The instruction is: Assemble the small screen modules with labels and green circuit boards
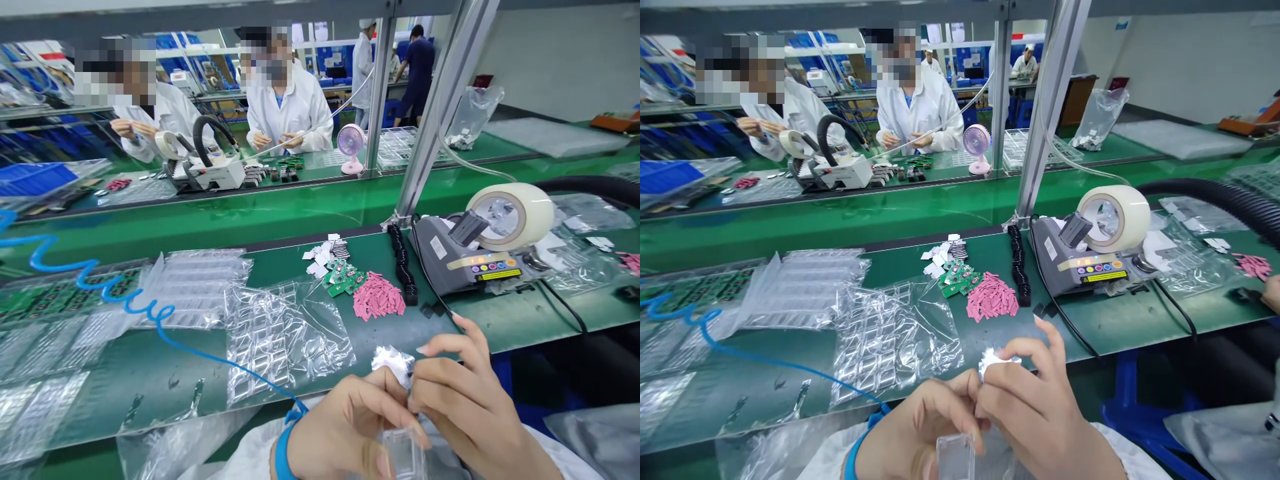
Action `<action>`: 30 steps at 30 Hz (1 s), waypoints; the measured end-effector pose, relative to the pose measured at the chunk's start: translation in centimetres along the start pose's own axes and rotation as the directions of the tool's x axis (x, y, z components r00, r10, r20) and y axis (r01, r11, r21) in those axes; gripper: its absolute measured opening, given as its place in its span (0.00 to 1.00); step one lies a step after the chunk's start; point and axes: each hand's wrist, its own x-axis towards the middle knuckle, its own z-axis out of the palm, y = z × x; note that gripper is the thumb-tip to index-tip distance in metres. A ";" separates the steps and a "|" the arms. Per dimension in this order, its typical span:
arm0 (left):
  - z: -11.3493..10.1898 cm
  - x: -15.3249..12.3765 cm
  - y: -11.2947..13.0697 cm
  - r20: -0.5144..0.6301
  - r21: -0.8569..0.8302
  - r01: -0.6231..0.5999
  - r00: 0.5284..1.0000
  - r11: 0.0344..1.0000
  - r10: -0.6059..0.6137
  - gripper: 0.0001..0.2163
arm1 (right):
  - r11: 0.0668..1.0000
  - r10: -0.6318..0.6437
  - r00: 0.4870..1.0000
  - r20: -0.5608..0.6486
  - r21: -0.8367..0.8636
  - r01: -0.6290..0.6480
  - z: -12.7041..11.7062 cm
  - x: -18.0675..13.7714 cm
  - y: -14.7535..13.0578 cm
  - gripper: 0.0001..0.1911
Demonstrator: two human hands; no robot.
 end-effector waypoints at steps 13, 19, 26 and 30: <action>-0.2 0.3 -0.8 -0.069 -0.206 0.012 0.997 0.978 -0.027 0.17 | 0.997 0.059 0.994 -0.088 -0.049 -0.063 1.6 -0.5 -0.3 0.12; -0.3 0.4 -0.6 -0.069 -0.268 -0.006 0.998 0.963 -0.013 0.16 | 0.997 0.073 0.994 -0.079 -0.007 -0.073 1.6 -0.9 -0.1 0.12; -0.1 0.3 -0.6 -0.121 -0.338 -0.008 0.992 0.941 -0.035 0.16 | 0.998 0.053 0.996 -0.075 0.051 -0.049 1.7 -0.7 0.0 0.11; 0.1 0.1 -0.9 -0.165 -0.402 -0.032 0.986 0.915 -0.038 0.16 | 0.999 0.022 0.993 -0.119 0.045 -0.017 2.1 -0.9 -0.1 0.12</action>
